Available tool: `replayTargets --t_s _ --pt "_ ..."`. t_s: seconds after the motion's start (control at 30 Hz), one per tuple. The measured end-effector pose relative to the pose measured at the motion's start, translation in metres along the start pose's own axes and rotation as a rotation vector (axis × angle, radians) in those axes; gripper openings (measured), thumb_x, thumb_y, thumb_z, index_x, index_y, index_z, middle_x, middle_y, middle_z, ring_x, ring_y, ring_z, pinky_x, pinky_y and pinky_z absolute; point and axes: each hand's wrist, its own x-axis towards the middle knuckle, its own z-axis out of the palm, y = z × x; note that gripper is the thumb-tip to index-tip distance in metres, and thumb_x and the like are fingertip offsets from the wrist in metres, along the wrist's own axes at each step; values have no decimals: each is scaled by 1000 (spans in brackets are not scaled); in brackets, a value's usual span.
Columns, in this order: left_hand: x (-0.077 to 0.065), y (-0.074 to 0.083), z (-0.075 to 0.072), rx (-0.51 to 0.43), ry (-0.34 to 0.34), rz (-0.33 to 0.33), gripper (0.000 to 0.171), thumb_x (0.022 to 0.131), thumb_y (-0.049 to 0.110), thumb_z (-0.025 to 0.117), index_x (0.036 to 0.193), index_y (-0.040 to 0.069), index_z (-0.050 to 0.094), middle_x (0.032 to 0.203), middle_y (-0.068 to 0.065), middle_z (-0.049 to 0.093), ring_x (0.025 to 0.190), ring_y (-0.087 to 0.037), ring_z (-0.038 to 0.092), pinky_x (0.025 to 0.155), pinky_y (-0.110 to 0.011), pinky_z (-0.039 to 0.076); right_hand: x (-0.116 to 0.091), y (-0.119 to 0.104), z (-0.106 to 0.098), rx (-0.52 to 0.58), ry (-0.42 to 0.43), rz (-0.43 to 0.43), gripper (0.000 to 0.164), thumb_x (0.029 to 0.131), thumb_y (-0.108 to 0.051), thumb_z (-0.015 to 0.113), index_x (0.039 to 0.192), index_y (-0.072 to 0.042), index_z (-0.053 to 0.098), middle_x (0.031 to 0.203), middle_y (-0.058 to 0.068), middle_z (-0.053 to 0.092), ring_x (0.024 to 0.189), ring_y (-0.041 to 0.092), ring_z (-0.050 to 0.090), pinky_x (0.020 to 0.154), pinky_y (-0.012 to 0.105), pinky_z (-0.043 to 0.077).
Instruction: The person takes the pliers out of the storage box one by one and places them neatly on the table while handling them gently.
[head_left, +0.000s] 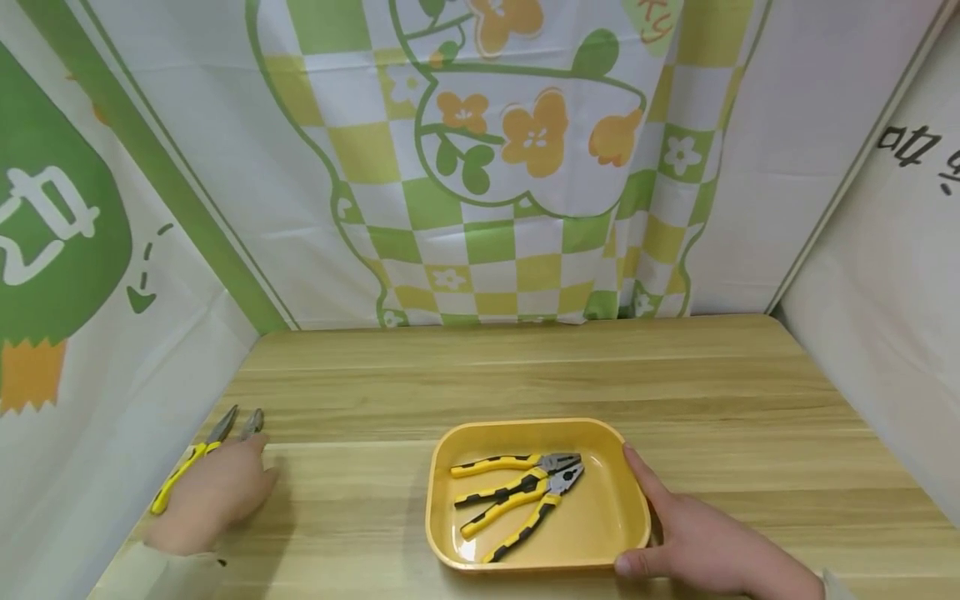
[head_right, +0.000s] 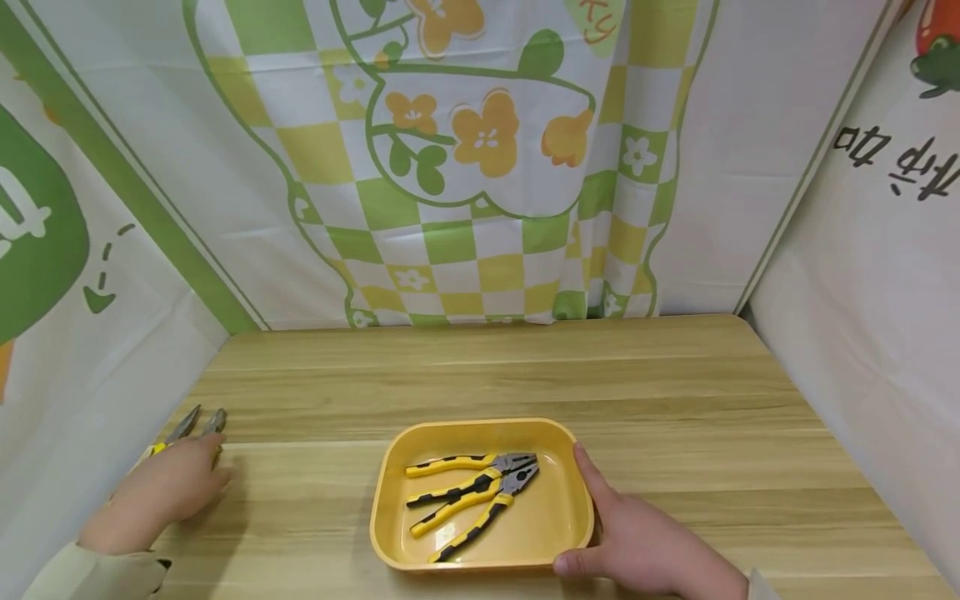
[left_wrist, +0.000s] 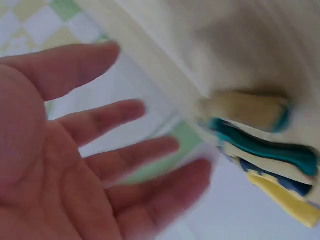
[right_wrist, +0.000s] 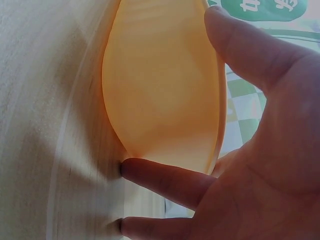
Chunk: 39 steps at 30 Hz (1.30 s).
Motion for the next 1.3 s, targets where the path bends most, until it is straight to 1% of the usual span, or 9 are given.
replayTargets --t_s 0.07,0.17,0.33,0.53,0.7,0.9,0.97,1.13,1.3 --pt "0 12 -3 -61 4 31 68 97 29 63 144 -14 36 99 -28 65 78 -37 65 65 -51 52 0 0 0 0 -1 -1 129 74 -65 76 160 -11 -4 115 15 67 102 24 61 92 55 46" --pt "-1 33 -7 -190 34 118 77 100 43 59 152 -6 30 106 -24 67 75 -27 66 64 -47 52 0 1 1 -3 2 -4 129 75 -66 76 160 -11 -4 114 15 68 101 24 62 92 55 46" --pt "-1 63 -17 -340 120 193 72 98 56 55 150 7 43 129 -16 63 52 -12 51 53 -36 47 0 0 1 -3 4 -2 129 75 -66 75 160 -11 -4 115 17 67 102 26 62 92 55 46" --pt "-4 93 -26 -394 130 282 49 99 49 58 134 15 63 116 0 69 68 -11 52 60 -34 44 0 -1 0 -2 -10 -3 129 76 -65 75 160 -10 -5 113 18 68 99 24 62 91 55 46" --pt "-3 116 -25 -384 62 443 28 99 38 64 118 20 73 109 10 70 64 -7 48 59 -29 43 -1 -3 -1 2 -2 2 130 75 -64 76 160 -9 -5 113 21 67 100 26 62 92 58 45" --pt "1 143 -18 -356 -49 531 41 96 36 67 131 16 66 116 10 68 66 -8 51 61 -30 46 0 -4 -2 3 -10 6 129 76 -64 76 160 -8 -4 111 19 68 98 23 62 91 56 46" --pt "4 151 -16 -353 -60 559 42 95 36 68 132 15 65 118 8 68 82 -10 59 72 -34 50 0 -4 -2 5 -9 3 129 76 -64 76 160 -8 -4 113 20 67 99 24 61 91 56 46" --pt "9 168 -15 -384 -144 586 41 94 38 68 127 14 70 113 7 71 114 -16 60 96 -45 46 0 -5 -3 19 -13 12 129 76 -63 76 160 -9 -4 120 22 64 103 25 60 93 56 44" --pt "9 184 -18 -447 -281 515 41 93 42 69 121 14 74 106 7 73 104 -14 64 91 -43 49 0 -4 -3 15 -12 16 129 75 -64 76 160 -9 -4 120 21 64 103 24 60 93 55 45"
